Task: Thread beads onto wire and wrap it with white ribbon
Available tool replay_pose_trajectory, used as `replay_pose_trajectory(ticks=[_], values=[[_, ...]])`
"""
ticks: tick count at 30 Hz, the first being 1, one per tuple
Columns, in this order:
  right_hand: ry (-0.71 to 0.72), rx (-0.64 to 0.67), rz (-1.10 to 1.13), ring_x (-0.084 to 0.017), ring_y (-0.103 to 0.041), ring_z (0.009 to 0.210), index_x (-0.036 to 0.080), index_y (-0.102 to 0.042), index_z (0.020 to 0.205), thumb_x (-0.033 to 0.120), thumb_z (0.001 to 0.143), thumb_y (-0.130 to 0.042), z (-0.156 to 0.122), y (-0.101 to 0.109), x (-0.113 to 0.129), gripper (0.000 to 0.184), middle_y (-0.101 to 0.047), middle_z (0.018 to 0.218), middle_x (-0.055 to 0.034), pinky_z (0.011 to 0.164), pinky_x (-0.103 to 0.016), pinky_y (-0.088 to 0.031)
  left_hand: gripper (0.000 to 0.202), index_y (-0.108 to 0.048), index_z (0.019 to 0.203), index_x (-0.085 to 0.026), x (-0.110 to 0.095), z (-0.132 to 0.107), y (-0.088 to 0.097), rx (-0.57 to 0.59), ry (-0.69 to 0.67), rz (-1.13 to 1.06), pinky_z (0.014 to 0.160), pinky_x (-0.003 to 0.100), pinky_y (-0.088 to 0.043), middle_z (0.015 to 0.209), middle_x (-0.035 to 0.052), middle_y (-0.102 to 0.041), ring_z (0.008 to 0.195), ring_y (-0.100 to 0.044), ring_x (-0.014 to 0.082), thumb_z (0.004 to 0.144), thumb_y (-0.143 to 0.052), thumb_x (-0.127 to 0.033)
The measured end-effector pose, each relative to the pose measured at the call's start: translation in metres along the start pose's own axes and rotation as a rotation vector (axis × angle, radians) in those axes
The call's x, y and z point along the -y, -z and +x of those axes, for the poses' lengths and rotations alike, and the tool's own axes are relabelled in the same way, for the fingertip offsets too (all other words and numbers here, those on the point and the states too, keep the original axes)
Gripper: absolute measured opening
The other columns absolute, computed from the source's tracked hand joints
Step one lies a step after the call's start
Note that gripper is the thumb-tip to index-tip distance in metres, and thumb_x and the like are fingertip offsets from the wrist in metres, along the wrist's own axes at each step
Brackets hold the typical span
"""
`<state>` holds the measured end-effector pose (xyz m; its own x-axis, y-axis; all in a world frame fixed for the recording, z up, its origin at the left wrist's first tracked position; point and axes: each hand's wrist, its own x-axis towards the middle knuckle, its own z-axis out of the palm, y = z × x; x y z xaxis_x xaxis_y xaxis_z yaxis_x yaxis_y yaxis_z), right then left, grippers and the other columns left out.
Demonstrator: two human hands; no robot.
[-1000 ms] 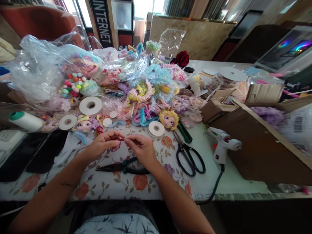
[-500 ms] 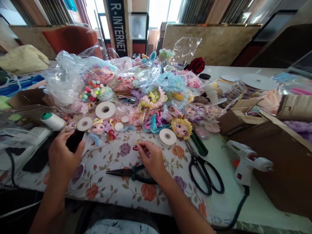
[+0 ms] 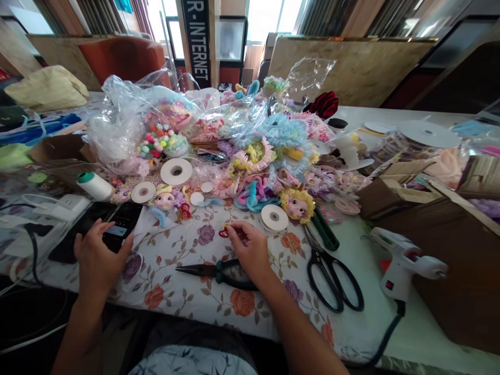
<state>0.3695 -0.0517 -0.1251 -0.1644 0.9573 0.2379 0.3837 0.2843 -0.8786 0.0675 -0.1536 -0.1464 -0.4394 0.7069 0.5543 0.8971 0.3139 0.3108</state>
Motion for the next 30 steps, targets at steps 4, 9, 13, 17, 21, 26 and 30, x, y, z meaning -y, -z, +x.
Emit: replay_pose_trajectory(ticks=[4, 9, 13, 17, 21, 26, 30], values=[[0.012, -0.004, -0.026, -0.015, -0.061, 0.055, 0.018, -0.066, 0.08, 0.037, 0.083, -0.059, 0.001, 0.0, 0.002, 0.021, -0.068, 0.066, -0.0033, 0.051, -0.025, -0.048, 0.051, -0.043, 0.123, -0.013, 0.002, -0.003, -0.002, 0.004, 0.008, 0.008, 0.114, 0.049, -0.013, 0.122, 0.0197, -0.059, 0.13, -0.044, 0.0292, 0.083, -0.052, -0.043], [-0.001, 0.021, -0.007, -0.015, -0.06, 0.055, 0.018, -0.066, 0.081, 0.038, 0.084, -0.058, 0.0, -0.001, 0.0, 0.022, -0.068, 0.067, -0.0036, 0.048, -0.025, -0.047, 0.051, -0.041, 0.124, -0.014, 0.004, -0.003, -0.002, -0.005, 0.031, 0.001, 0.114, 0.05, -0.013, 0.121, 0.0189, -0.06, 0.13, -0.044, 0.0285, 0.083, -0.051, -0.043], [-0.006, 0.024, 0.001, -0.015, -0.061, 0.057, 0.018, -0.066, 0.081, 0.038, 0.083, -0.059, 0.0, -0.001, -0.002, 0.022, -0.068, 0.068, -0.0039, 0.051, -0.025, -0.048, 0.052, -0.041, 0.125, -0.013, 0.005, -0.003, -0.003, 0.036, -0.002, -0.011, 0.114, 0.05, -0.011, 0.12, 0.0189, -0.061, 0.131, -0.043, 0.0291, 0.083, -0.052, -0.042], [-0.013, 0.023, -0.001, -0.016, -0.062, 0.059, 0.018, -0.066, 0.081, 0.037, 0.083, -0.059, 0.0, -0.001, -0.002, 0.021, -0.068, 0.068, -0.0037, 0.052, -0.025, -0.048, 0.053, -0.04, 0.125, -0.012, 0.005, -0.003, -0.006, 0.078, -0.012, -0.002, 0.114, 0.05, -0.01, 0.119, 0.0188, -0.062, 0.13, -0.043, 0.0302, 0.083, -0.053, -0.041], [-0.001, 0.03, 0.0, -0.016, -0.063, 0.058, 0.018, -0.065, 0.079, 0.037, 0.083, -0.059, 0.0, -0.001, -0.002, 0.02, -0.068, 0.069, -0.0032, 0.053, -0.025, -0.049, 0.053, -0.04, 0.124, -0.012, 0.005, -0.003, -0.008, 0.106, -0.01, 0.013, 0.113, 0.053, -0.012, 0.118, 0.0202, -0.062, 0.127, -0.047, 0.0326, 0.083, -0.053, -0.042], [-0.008, 0.031, 0.015, -0.015, -0.061, 0.057, 0.018, -0.065, 0.08, 0.038, 0.083, -0.058, -0.001, -0.001, -0.003, 0.021, -0.068, 0.068, -0.0033, 0.051, -0.025, -0.048, 0.051, -0.041, 0.124, -0.015, 0.001, 0.0, 0.0, 0.029, -0.001, -0.017, 0.114, 0.052, -0.014, 0.122, 0.0181, -0.059, 0.13, -0.043, 0.0308, 0.083, -0.053, -0.042], [0.001, 0.028, 0.002, -0.015, -0.061, 0.056, 0.019, -0.065, 0.079, 0.037, 0.083, -0.058, -0.001, -0.001, -0.002, 0.02, -0.068, 0.067, -0.0031, 0.052, -0.025, -0.049, 0.044, -0.045, 0.122, -0.016, -0.02, 0.011, 0.014, -0.099, 0.027, -0.129, 0.111, 0.046, -0.028, 0.125, 0.0166, -0.055, 0.128, -0.045, 0.0275, 0.085, -0.055, -0.038]])
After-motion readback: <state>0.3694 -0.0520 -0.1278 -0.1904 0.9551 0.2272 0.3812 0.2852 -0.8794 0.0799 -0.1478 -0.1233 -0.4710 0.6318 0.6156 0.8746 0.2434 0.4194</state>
